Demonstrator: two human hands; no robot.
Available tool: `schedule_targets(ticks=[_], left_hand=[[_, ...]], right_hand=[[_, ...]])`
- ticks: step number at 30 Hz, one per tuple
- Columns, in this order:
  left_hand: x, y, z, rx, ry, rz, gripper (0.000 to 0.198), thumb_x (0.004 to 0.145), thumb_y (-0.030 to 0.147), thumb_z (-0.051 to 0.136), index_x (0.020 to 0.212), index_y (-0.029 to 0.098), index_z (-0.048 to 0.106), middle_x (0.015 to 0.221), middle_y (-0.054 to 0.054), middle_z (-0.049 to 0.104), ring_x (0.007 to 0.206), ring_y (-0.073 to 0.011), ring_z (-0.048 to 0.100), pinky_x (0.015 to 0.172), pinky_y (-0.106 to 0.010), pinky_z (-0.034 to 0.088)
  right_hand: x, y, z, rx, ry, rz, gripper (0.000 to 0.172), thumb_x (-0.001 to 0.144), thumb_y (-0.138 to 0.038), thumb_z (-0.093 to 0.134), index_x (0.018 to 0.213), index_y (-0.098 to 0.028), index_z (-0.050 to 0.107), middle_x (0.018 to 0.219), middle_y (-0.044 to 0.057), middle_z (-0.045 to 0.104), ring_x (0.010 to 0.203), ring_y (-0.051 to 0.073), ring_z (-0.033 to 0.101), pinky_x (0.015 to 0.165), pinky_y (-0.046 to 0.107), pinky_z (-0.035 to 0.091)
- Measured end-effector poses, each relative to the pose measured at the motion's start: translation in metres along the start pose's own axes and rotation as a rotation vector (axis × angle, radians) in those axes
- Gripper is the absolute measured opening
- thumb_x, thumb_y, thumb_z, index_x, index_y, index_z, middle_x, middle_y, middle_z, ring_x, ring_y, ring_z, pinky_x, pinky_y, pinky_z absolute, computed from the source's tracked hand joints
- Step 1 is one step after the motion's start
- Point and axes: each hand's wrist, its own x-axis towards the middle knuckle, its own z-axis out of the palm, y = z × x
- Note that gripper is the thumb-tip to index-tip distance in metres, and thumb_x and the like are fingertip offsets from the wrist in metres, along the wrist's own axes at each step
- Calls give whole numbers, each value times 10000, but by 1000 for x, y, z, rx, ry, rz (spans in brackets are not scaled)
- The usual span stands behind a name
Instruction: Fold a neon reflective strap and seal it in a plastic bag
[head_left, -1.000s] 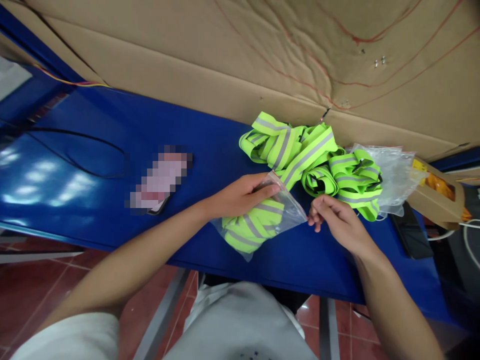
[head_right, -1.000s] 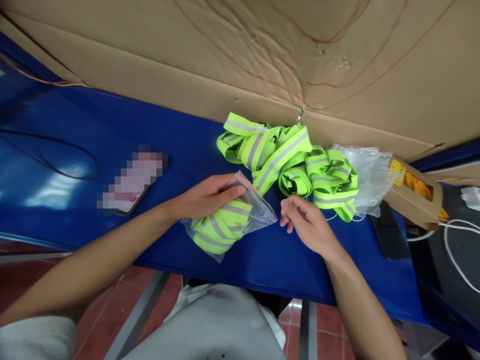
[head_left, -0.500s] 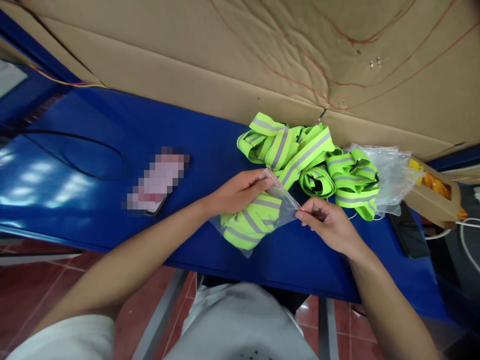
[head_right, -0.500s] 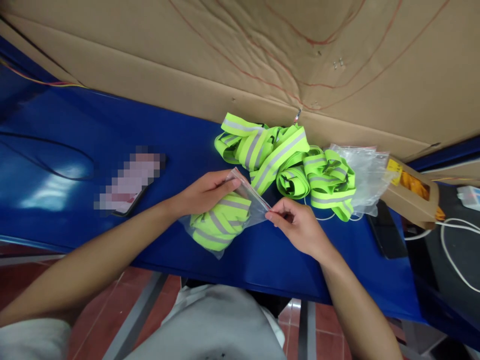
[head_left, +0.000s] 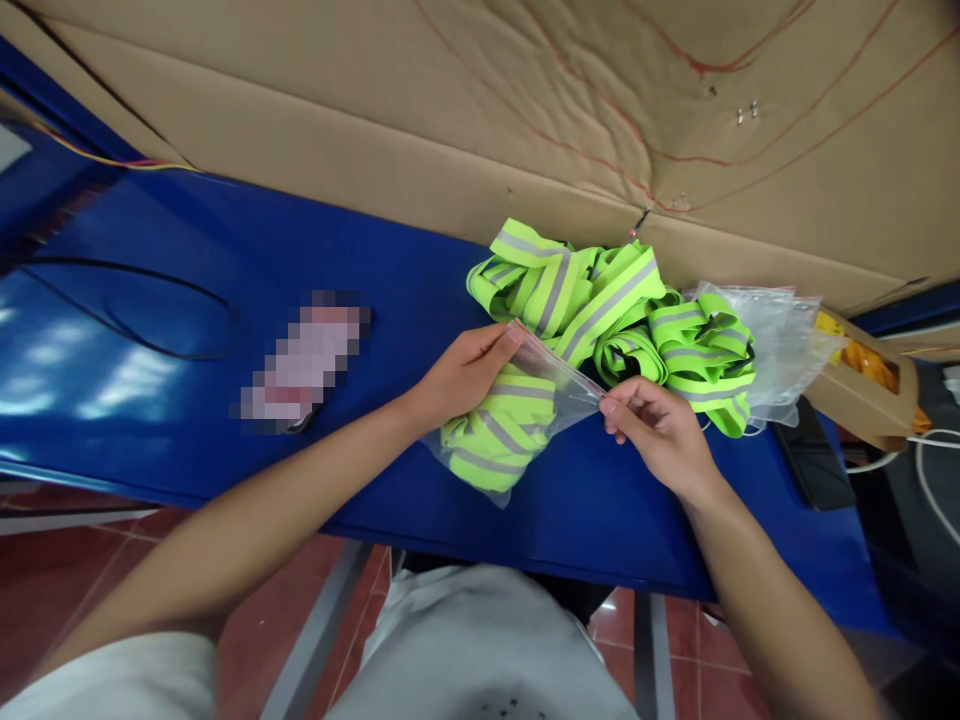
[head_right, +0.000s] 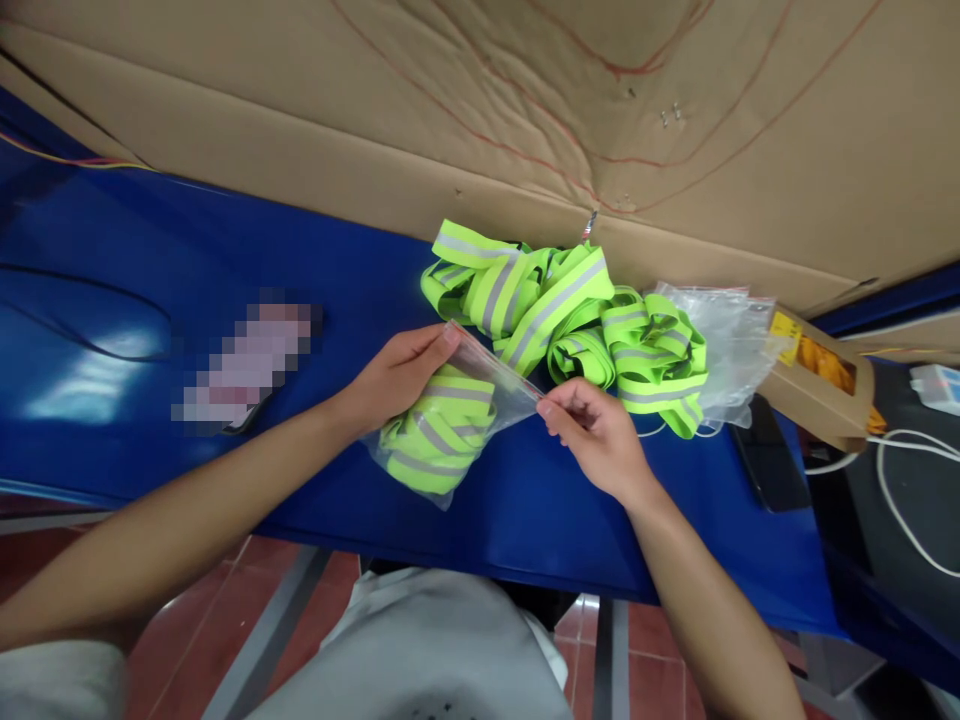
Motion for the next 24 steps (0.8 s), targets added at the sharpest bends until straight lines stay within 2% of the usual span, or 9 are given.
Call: schedule_targets(ticks=[2,5,9,11,13,18,21,24], left_hand=[[-1,0,0,-19,6,7,419,1039,517,518,963,169,739,926,-28,744,892,-163,678,836,-245,527],[-1,3,0,-31,5,34,410,1044,504,513,970,170,739,932,-30,751,891,-158,681,873,-247,524],[-3,7,1,-86,-73,-19,454,1041,542,497,978,163,738,971,-50,768,872,-163,692,858,-262,532],[-3,7,1,-125,-133,-54,482,1029,574,500,981,157,738,1002,-59,771,860,-167,693,816,-264,535],[-4,6,2,-131,-171,-58,493,1020,588,510,988,152,737,1010,-58,769,862,-165,687,802,-260,530],[-4,5,0,-89,-222,-62,509,1013,604,514,977,147,736,976,-54,762,885,-169,676,838,-270,524],[-3,6,0,-87,-208,-97,528,1003,630,510,984,149,727,987,-67,758,891,-188,682,825,-286,532],[-2,6,0,-71,-169,-72,508,1009,614,509,1006,151,719,975,-65,747,878,-179,674,802,-272,522]], right_hand=[[-1,1,2,-37,36,-34,305,939,-479,726,864,-193,653,693,-6,606,612,111,549,565,239,455],[-2,-1,2,-22,8,-58,281,968,-478,688,902,-208,645,736,-3,615,626,119,563,579,250,472],[-6,-8,-1,10,-72,-154,221,1021,-438,620,1145,-260,666,898,16,675,768,142,639,713,276,542],[-7,-11,-1,14,-126,-136,250,1024,-434,616,1207,-271,664,904,17,683,784,146,647,731,280,546],[-8,-11,0,42,-176,-65,267,991,-456,664,1164,-253,679,868,13,685,748,145,642,688,271,539],[-4,-6,-1,40,-318,116,364,958,-532,677,861,-181,678,743,18,673,634,127,614,596,248,502],[-3,-5,-3,3,-324,87,330,941,-511,706,913,-183,690,787,23,681,677,130,619,614,245,496],[-4,-3,-2,-43,-266,28,270,934,-459,726,939,-193,681,798,11,654,696,127,592,616,241,472]])
